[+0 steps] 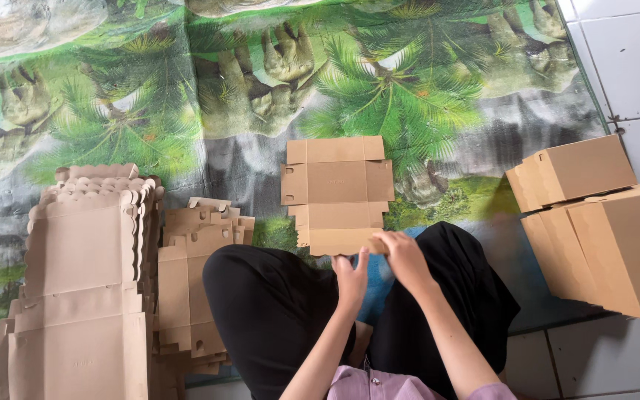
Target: The person assembles cardboard food containers by hand, folding the pre-cut flaps and securing the corners to form a box, then repeats the process with a second piece of cardboard.
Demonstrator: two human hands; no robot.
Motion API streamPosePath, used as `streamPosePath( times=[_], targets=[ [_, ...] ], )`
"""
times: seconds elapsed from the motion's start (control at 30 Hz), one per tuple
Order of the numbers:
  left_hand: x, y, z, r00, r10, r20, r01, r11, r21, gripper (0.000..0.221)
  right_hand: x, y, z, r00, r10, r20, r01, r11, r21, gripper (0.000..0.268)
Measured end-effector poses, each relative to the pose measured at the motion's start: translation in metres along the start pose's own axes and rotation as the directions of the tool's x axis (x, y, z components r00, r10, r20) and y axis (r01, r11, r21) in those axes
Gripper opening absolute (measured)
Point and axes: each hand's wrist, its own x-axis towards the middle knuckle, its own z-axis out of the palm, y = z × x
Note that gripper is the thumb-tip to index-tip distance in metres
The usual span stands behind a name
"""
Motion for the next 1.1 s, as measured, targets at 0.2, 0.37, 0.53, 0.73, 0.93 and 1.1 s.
streamPosePath(
  times=[0.2,0.37,0.53,0.73,0.93,1.1],
  targets=[
    [0.039,-0.016,-0.004,0.813,0.517,0.267,-0.533,0.477,0.699,0.055,0.052,-0.016,-0.026,0.866,0.162,-0.473,-0.005,0.949,0.316,0.073],
    [0.072,-0.036,-0.010,0.850,0.276,0.449,-0.504,0.173,0.846,0.069,0.068,-0.033,-0.010,0.882,0.366,-0.299,-0.239,0.892,0.385,0.117],
    [0.073,-0.070,-0.004,0.844,0.232,0.484,-0.516,0.105,0.850,0.069,0.065,-0.019,0.016,0.895,0.419,-0.154,-0.357,0.879,0.317,0.118],
    [0.096,-0.101,0.018,0.775,0.468,0.426,-0.464,-0.036,0.885,0.065,0.064,-0.003,0.050,0.920,0.285,-0.270,-0.251,0.956,0.153,0.105],
    [0.093,-0.057,0.026,0.894,0.050,0.446,-0.445,-0.020,0.895,0.067,0.072,0.035,0.073,0.889,0.432,-0.153,-0.327,0.832,0.449,0.064],
    [0.092,-0.035,0.022,0.884,-0.132,0.448,-0.457,-0.044,0.888,0.072,0.066,0.029,0.070,0.973,0.229,0.005,-0.226,0.955,0.190,0.075]
  ],
)
